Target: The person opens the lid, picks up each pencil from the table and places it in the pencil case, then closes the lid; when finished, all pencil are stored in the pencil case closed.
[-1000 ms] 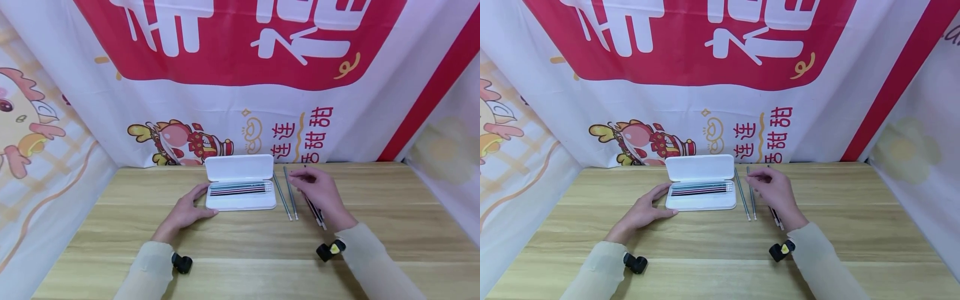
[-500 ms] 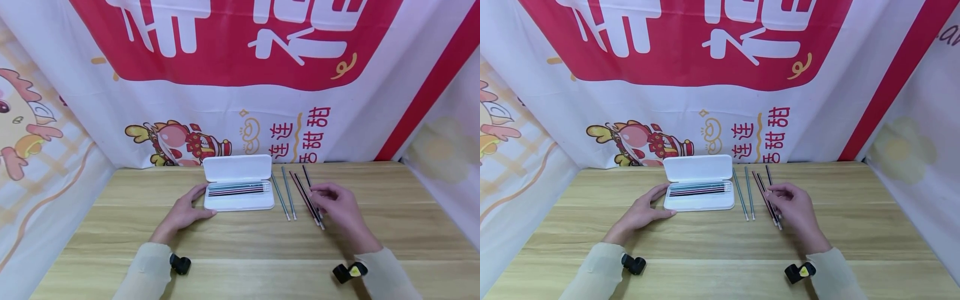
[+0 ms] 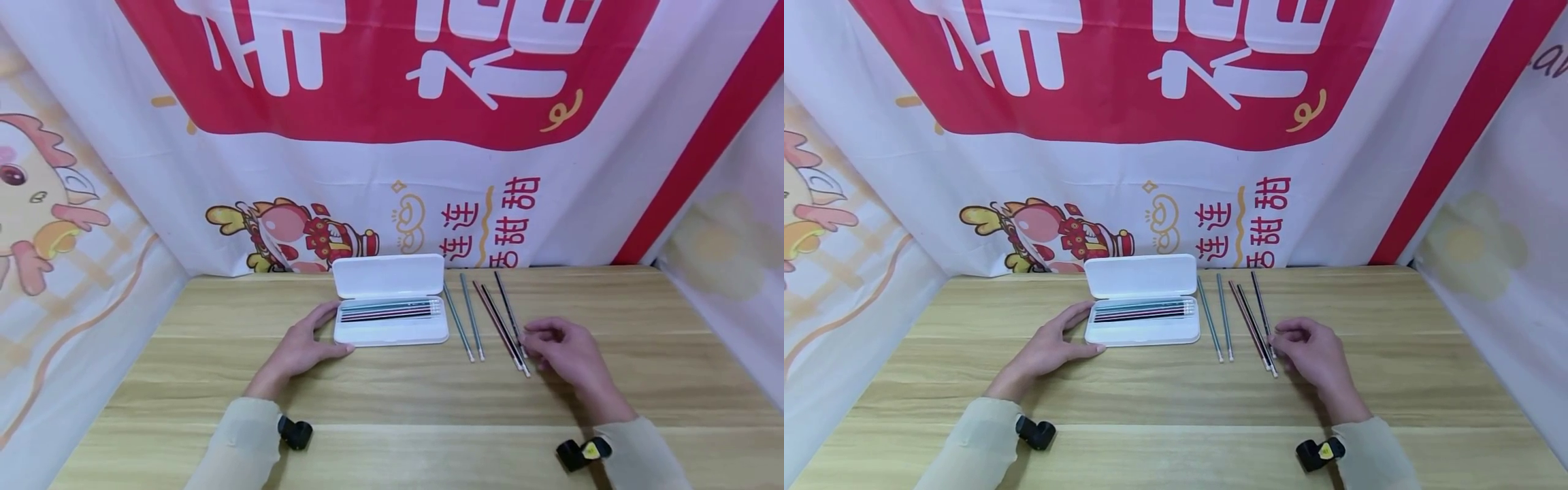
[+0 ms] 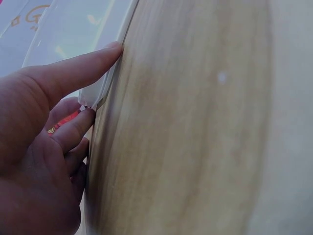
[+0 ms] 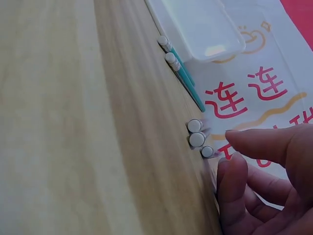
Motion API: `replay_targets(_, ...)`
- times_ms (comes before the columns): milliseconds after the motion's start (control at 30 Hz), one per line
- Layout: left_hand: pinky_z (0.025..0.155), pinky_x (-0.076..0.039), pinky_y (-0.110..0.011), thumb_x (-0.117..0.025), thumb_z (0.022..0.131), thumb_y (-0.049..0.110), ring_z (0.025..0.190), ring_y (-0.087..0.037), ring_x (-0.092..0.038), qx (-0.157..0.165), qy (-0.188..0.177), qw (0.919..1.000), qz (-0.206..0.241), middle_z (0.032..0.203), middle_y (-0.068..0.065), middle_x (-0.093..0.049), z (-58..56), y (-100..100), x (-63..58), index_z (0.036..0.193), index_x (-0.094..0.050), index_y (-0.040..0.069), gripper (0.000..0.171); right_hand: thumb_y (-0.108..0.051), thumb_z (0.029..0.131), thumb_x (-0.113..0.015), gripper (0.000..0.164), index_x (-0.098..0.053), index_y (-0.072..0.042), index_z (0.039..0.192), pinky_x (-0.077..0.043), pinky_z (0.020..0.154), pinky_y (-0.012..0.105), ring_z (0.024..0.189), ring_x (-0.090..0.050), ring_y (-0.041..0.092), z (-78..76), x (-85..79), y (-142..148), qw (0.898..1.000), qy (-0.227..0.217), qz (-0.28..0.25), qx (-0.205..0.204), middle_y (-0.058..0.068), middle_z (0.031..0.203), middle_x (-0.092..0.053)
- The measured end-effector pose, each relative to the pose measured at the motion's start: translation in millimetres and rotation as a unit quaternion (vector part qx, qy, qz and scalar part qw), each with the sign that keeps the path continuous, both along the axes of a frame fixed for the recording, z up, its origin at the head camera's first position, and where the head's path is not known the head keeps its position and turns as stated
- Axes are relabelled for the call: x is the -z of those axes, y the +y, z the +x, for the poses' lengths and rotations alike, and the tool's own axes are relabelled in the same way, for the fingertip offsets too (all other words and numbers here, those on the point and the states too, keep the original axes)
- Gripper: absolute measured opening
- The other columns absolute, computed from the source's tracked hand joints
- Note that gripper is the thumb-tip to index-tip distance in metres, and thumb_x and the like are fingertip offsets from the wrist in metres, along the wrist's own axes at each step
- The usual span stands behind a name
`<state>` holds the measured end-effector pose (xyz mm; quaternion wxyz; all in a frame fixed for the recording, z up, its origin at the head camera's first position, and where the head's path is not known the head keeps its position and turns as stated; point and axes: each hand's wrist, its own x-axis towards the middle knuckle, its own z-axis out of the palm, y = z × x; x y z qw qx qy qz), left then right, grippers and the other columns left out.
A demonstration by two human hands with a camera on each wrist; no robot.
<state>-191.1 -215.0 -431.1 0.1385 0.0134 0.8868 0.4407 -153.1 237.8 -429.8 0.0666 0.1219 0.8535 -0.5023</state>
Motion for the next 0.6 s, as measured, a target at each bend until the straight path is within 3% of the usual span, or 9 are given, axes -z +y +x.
replay_targets(267,0.132,-0.014,-0.073,-0.088,0.09,0.042,0.168,-0.041,-0.019,0.0,0.0,1.0,0.005,0.176,-0.005,-0.036,0.1,1.6,-0.1,0.166,-0.039,0.032,0.09,-0.021,0.099,-0.077,0.036,-0.069,0.002,0.125,-0.059,0.061,0.031,0.072,-0.068,0.02,-2.3,-0.3,2.2,0.997,0.01,0.074,-0.037,0.017,0.105,-0.077)
replay_targets(600,0.132,-0.014,-0.073,-0.088,0.09,0.043,0.168,-0.041,-0.018,-0.005,-0.003,1.0,-0.003,0.177,-0.004,-0.035,-0.3,1.2,0.2,0.166,-0.039,0.033,0.091,-0.022,0.098,-0.077,0.026,-0.074,-0.001,0.113,-0.057,0.063,0.032,0.073,-0.067,0.02,-4.1,-3.9,1.8,0.992,-0.005,0.123,-0.039,0.013,0.096,-0.075)
